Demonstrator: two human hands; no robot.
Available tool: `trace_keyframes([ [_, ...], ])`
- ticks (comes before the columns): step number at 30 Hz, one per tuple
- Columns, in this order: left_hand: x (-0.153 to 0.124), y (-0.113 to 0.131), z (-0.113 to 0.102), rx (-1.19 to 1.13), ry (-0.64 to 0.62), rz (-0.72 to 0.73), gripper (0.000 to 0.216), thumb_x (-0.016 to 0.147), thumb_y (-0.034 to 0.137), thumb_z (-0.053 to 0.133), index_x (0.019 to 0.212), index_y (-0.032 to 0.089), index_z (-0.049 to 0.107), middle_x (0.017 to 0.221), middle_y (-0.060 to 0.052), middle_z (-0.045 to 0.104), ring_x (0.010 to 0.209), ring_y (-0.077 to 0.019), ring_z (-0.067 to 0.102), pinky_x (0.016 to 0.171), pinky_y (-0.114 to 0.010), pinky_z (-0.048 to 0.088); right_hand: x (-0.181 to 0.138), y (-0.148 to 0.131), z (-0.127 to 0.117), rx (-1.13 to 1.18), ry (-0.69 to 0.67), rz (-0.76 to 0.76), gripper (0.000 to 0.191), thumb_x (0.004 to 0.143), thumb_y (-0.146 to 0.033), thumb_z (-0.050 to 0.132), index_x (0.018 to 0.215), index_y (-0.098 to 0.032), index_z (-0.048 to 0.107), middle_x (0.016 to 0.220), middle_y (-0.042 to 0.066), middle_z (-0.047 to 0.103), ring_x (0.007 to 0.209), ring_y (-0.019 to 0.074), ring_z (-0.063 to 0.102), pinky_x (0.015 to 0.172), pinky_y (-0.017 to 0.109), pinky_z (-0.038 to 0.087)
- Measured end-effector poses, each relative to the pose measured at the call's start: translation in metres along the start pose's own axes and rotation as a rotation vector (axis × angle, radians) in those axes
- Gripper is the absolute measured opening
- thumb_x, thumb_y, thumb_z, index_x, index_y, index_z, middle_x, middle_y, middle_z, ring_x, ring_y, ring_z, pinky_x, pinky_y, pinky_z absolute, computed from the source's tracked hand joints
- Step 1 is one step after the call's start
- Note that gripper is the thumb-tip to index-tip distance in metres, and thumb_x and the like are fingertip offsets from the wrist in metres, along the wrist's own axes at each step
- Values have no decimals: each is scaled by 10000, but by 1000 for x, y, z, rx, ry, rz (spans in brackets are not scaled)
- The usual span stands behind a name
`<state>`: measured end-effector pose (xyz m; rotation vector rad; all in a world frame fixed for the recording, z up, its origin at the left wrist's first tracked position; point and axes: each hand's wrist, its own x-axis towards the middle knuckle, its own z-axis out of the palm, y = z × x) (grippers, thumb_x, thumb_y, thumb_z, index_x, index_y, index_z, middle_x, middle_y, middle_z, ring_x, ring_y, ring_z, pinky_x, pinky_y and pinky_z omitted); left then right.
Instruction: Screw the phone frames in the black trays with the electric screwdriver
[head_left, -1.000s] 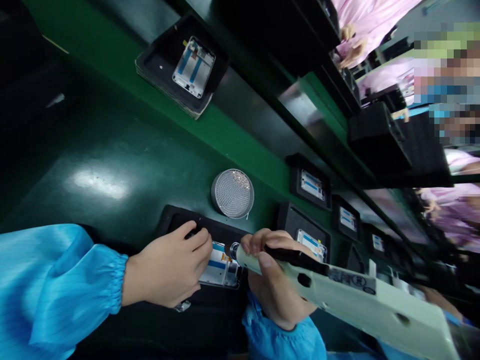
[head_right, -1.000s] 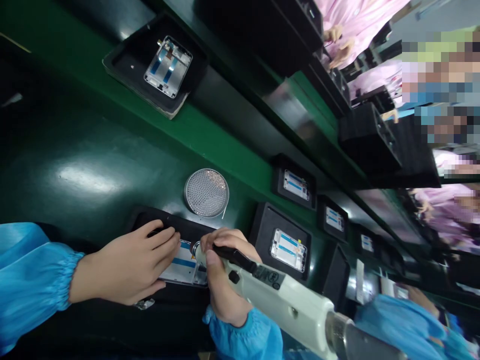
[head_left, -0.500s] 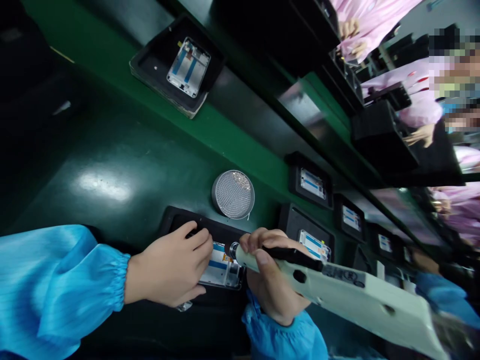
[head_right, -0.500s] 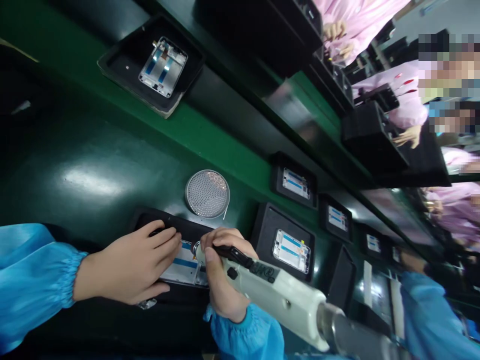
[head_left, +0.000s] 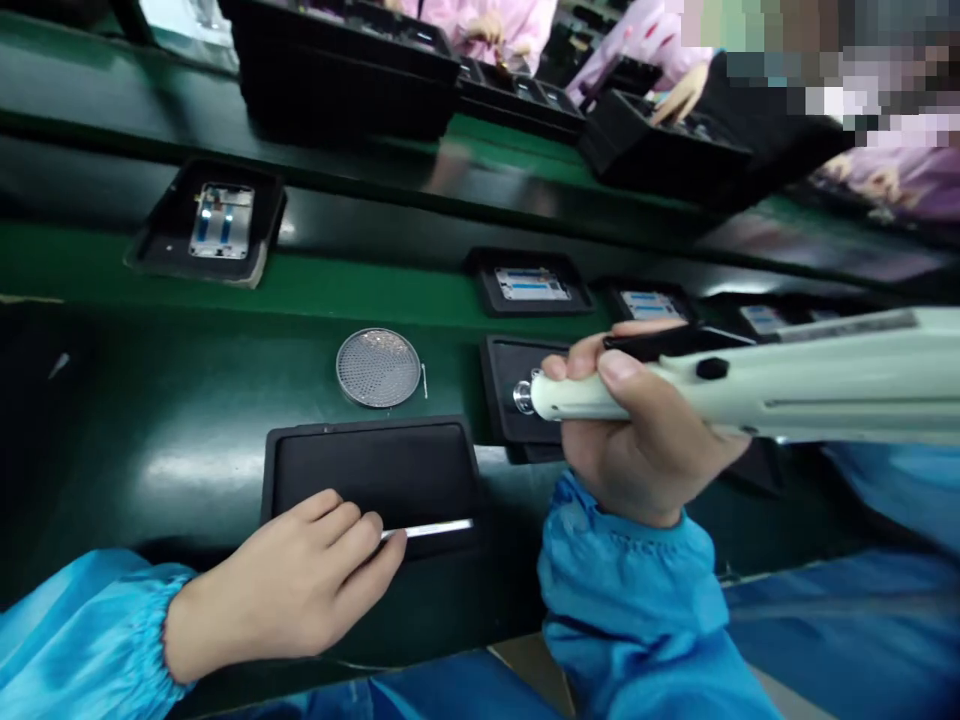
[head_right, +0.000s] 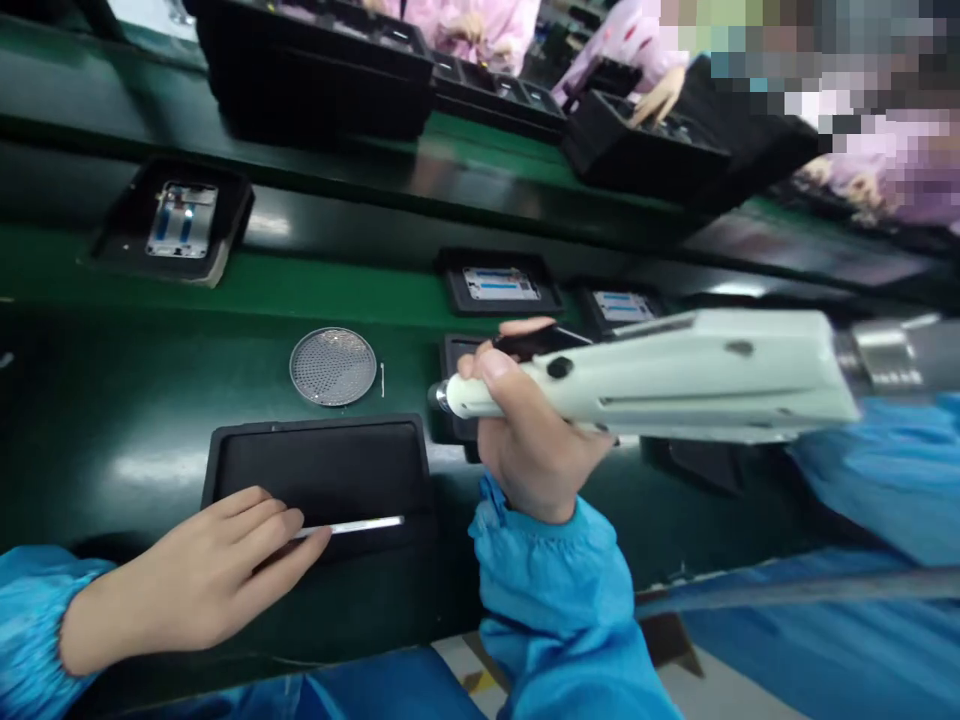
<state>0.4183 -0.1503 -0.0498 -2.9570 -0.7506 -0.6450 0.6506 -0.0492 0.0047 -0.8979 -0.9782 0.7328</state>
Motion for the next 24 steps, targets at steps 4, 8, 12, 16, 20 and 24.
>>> trace_keyframes([
  [4,3,-5,-5,-102,-56,20,270,951,50,445,1146,43,631,873,-110,624,727,-194,564,633,-339,483,-2,0,-8,5,-55,-53,178,675,-164,768,813,-228,678,774,-14,591,618,139,574,597,369,520],
  [8,3,-9,-6,-134,-107,10,276,972,57,412,1163,53,611,823,-89,600,678,-180,514,593,-326,461,-4,3,-15,-44,-92,-86,175,726,-178,768,872,-256,711,846,-6,632,730,174,615,709,416,562],
  [12,2,-12,-5,-133,-91,25,291,969,40,392,1169,44,603,852,-108,611,722,-193,536,621,-337,480,-4,5,-17,-49,-78,-82,173,737,-188,776,882,-258,712,848,-10,651,731,175,623,707,411,568],
  [16,2,-12,-7,-119,-99,21,303,947,9,393,1165,44,601,862,-111,611,723,-192,540,623,-334,488,-4,6,-16,-28,-73,-66,171,731,-186,784,869,-259,713,886,-3,667,764,189,642,694,405,577],
  [20,5,-9,-9,-98,-125,31,306,939,7,391,1167,54,590,839,-98,600,707,-188,537,606,-328,484,-4,6,-17,-49,-84,-53,149,737,-227,787,872,-240,724,867,14,671,774,199,647,687,410,583],
  [24,8,-6,-8,-62,-205,28,382,930,14,378,1268,80,544,834,-75,578,665,-178,516,609,-334,484,-3,7,-18,-58,-101,-43,159,738,-225,787,880,-207,717,842,26,662,744,185,639,695,418,587],
])
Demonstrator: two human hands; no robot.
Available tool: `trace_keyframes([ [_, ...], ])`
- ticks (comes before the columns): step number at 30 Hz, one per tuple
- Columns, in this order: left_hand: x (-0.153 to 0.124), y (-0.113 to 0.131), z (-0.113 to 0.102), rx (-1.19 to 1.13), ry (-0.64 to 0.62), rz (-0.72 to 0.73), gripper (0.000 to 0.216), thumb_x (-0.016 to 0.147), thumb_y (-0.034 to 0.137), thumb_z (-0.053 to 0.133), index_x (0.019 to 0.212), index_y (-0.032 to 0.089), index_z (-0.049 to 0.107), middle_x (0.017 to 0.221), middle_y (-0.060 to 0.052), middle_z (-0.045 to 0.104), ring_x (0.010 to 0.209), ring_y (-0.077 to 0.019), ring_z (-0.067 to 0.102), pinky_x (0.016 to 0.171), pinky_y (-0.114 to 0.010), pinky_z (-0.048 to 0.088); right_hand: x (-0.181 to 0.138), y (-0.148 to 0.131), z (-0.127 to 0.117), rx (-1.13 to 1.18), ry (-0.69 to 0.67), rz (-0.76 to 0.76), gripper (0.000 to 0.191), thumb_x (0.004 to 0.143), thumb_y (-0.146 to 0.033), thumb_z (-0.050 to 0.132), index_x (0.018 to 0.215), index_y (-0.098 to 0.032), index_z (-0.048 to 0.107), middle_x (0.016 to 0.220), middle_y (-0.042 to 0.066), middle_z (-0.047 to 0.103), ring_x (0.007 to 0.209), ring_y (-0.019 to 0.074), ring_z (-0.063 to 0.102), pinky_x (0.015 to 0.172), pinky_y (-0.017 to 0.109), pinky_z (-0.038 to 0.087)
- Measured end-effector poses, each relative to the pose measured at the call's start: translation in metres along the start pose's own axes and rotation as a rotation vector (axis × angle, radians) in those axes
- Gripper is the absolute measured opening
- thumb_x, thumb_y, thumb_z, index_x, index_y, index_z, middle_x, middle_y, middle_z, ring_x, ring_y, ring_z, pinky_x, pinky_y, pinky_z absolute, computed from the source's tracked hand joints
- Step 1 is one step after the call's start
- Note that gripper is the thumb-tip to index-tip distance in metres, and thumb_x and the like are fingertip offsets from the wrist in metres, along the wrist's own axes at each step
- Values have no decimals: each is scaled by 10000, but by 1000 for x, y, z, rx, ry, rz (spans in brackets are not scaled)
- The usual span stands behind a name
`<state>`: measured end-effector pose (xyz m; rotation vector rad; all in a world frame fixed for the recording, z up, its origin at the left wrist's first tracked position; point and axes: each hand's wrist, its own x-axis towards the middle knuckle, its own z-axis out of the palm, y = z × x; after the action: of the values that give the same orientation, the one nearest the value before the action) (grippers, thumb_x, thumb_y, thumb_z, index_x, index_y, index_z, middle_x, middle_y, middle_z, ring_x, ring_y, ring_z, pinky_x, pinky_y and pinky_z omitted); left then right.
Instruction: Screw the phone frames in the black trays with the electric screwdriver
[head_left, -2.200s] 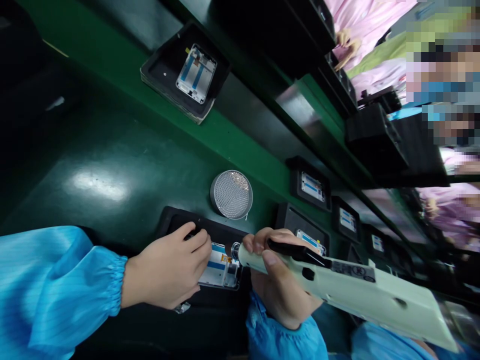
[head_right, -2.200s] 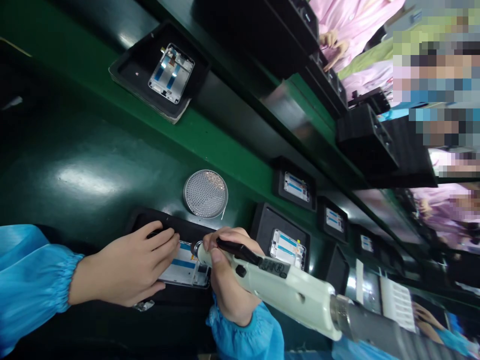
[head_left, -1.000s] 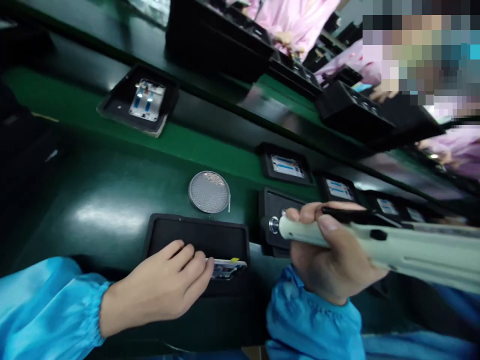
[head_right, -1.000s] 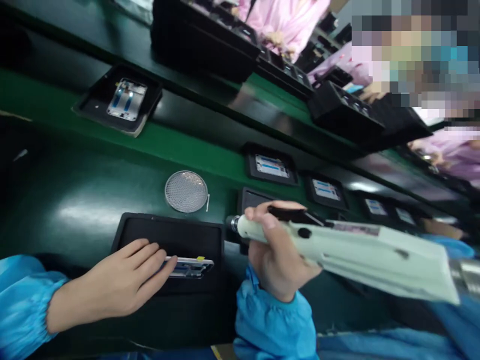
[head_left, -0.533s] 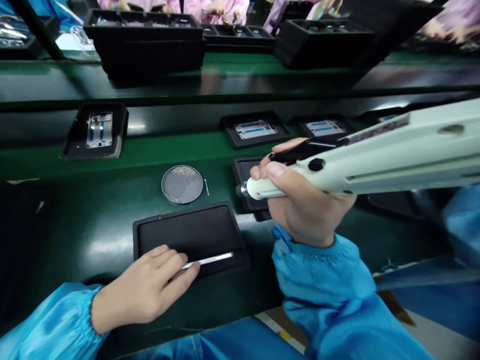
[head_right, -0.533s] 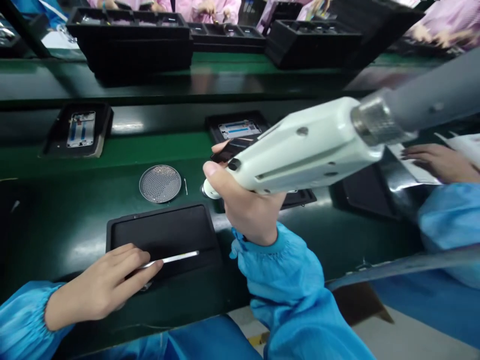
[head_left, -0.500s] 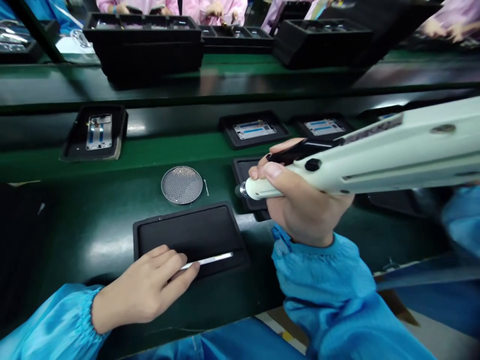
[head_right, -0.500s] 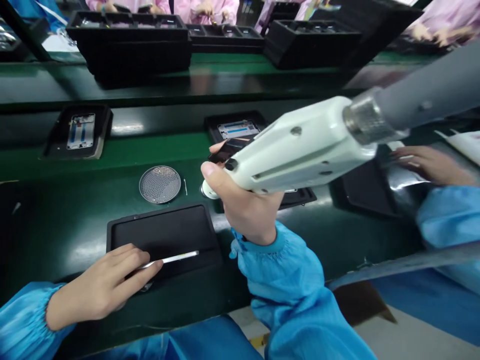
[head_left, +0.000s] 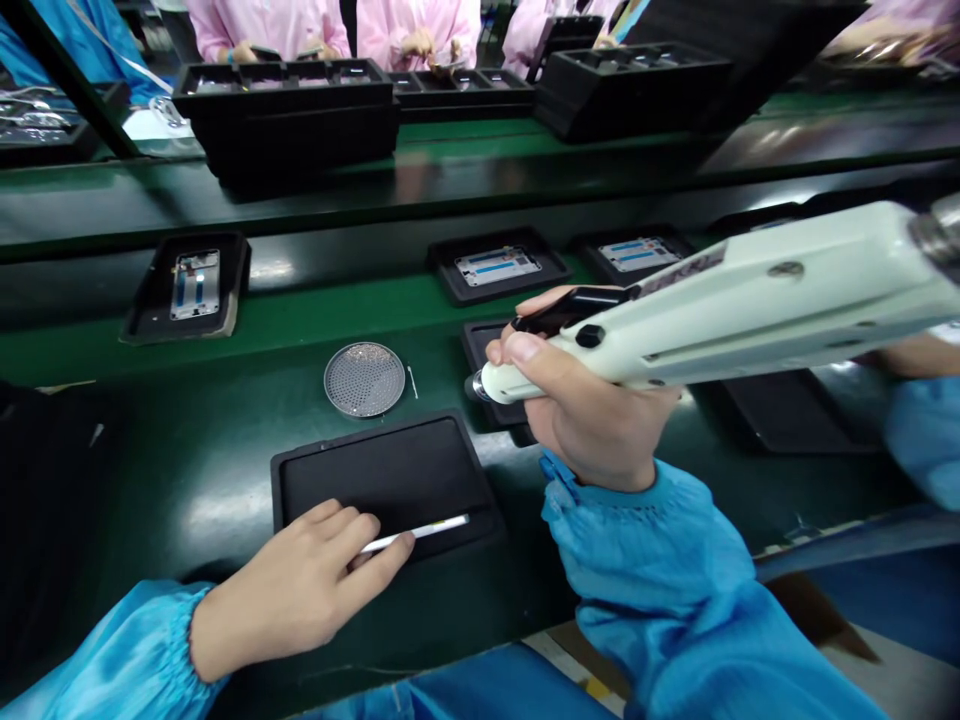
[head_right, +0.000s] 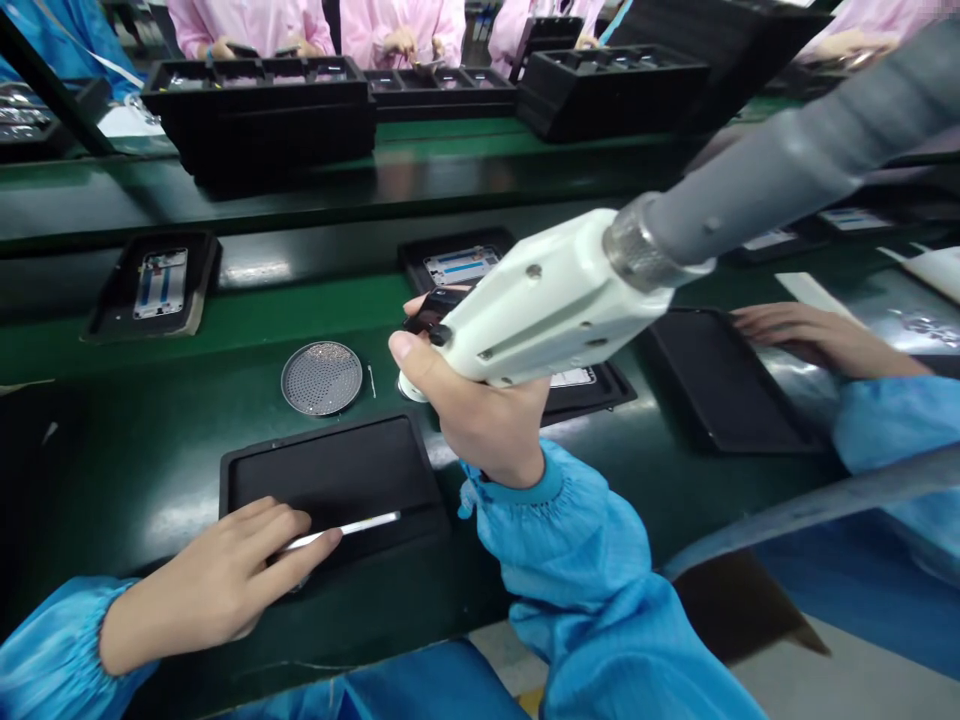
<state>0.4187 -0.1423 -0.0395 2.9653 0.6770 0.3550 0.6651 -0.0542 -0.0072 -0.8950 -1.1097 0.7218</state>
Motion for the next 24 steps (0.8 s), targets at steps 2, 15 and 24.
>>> trace_keyframes([
  [2,1,1,0,0,-57,-9,427,914,9,370,1307,91,518,851,-77,571,669,-186,518,625,-348,487,0,0,0,-2,7,2,167,733,-221,787,877,-205,705,813,17,650,737,181,642,712,426,595],
  [15,3,4,-7,-6,-242,-9,523,856,7,395,1372,92,407,866,-87,560,685,-222,509,642,-381,477,0,1,2,-82,12,-62,150,765,-224,732,905,-230,678,916,14,690,852,220,708,824,460,621],
  [24,13,-1,-6,-42,-334,-26,616,822,47,441,1426,118,343,930,-94,578,725,-240,545,684,-394,495,0,0,1,-65,16,-22,156,756,-225,751,896,-221,684,867,1,694,803,201,704,796,432,622],
])
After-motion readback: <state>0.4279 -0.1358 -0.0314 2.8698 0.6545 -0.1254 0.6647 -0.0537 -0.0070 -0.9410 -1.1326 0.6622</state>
